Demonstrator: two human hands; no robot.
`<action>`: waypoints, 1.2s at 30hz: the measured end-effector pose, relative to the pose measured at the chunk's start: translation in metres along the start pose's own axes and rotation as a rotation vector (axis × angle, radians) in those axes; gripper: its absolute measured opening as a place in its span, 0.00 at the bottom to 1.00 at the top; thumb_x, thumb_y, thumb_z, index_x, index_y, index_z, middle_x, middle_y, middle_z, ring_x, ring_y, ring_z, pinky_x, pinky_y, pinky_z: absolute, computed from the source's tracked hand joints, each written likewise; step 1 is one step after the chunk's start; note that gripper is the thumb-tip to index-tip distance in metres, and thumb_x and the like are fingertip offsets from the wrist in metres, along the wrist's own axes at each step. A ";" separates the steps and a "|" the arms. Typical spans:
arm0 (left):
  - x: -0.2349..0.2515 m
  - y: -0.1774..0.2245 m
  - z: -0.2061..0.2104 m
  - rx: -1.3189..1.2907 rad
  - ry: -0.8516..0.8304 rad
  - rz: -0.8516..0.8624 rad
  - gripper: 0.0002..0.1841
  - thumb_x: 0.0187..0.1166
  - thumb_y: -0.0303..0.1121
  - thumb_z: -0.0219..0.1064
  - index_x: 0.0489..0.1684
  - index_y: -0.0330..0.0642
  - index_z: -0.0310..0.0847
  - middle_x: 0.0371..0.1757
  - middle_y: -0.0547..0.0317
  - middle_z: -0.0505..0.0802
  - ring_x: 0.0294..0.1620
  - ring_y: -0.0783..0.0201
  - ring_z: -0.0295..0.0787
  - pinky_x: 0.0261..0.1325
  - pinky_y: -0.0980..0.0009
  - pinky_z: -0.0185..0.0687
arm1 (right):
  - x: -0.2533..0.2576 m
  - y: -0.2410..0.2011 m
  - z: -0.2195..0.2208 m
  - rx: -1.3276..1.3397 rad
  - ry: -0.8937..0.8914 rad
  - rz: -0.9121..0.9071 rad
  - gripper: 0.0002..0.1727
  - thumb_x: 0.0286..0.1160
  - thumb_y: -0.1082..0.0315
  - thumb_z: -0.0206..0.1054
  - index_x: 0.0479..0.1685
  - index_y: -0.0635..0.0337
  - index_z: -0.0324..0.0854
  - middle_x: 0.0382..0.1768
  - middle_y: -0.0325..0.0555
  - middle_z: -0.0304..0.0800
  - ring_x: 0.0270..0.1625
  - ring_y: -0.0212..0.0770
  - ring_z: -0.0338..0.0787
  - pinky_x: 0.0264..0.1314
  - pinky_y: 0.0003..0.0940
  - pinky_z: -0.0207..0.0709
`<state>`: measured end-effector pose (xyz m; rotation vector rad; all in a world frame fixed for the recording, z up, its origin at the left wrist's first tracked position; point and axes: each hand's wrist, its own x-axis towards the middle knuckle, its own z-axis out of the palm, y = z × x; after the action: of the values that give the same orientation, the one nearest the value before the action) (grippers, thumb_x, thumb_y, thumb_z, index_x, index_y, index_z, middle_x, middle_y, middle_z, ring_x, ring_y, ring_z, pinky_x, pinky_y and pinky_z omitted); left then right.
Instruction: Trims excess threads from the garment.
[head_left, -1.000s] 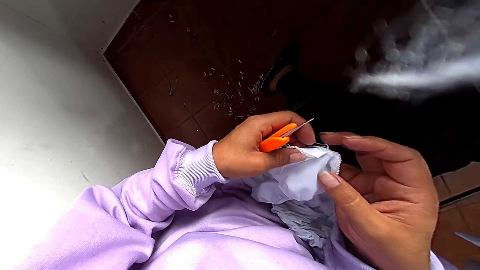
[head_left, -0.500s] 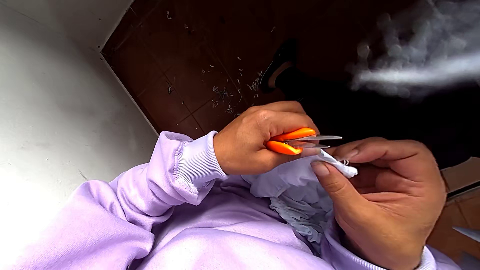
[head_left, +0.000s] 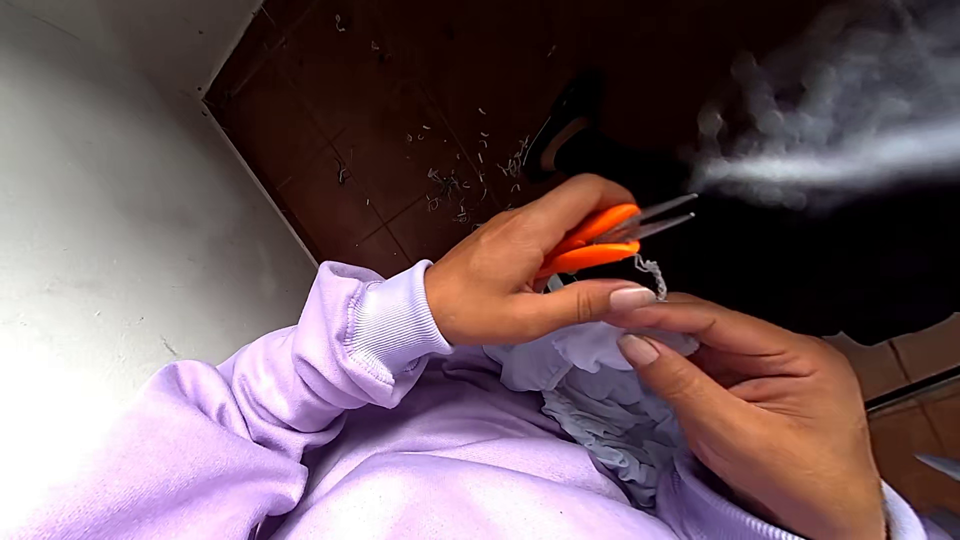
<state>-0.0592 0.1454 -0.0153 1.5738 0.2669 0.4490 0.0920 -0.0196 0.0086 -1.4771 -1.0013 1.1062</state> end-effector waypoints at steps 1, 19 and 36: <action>-0.003 0.000 -0.002 -0.009 -0.001 -0.031 0.18 0.77 0.28 0.69 0.57 0.21 0.75 0.37 0.54 0.83 0.35 0.75 0.78 0.37 0.81 0.76 | 0.000 0.001 0.000 0.029 0.021 -0.001 0.12 0.79 0.63 0.71 0.56 0.47 0.92 0.52 0.25 0.93 0.50 0.22 0.91 0.50 0.16 0.86; -0.032 -0.010 0.003 0.419 -0.107 -0.020 0.19 0.85 0.43 0.63 0.44 0.32 0.88 0.28 0.56 0.90 0.28 0.65 0.86 0.30 0.65 0.79 | 0.000 0.005 0.003 0.062 0.099 -0.066 0.17 0.74 0.72 0.71 0.62 0.53 0.89 0.61 0.33 0.91 0.59 0.30 0.91 0.61 0.22 0.87; -0.026 -0.009 0.002 0.429 -0.175 0.019 0.17 0.85 0.41 0.63 0.41 0.34 0.89 0.26 0.57 0.89 0.28 0.64 0.87 0.29 0.64 0.78 | -0.001 0.000 0.006 -0.095 0.064 -0.030 0.19 0.73 0.73 0.70 0.63 0.55 0.88 0.62 0.34 0.91 0.62 0.29 0.90 0.61 0.21 0.86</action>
<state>-0.0804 0.1328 -0.0270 2.0241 0.2226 0.2759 0.0856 -0.0194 0.0080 -1.5585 -1.0399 0.9962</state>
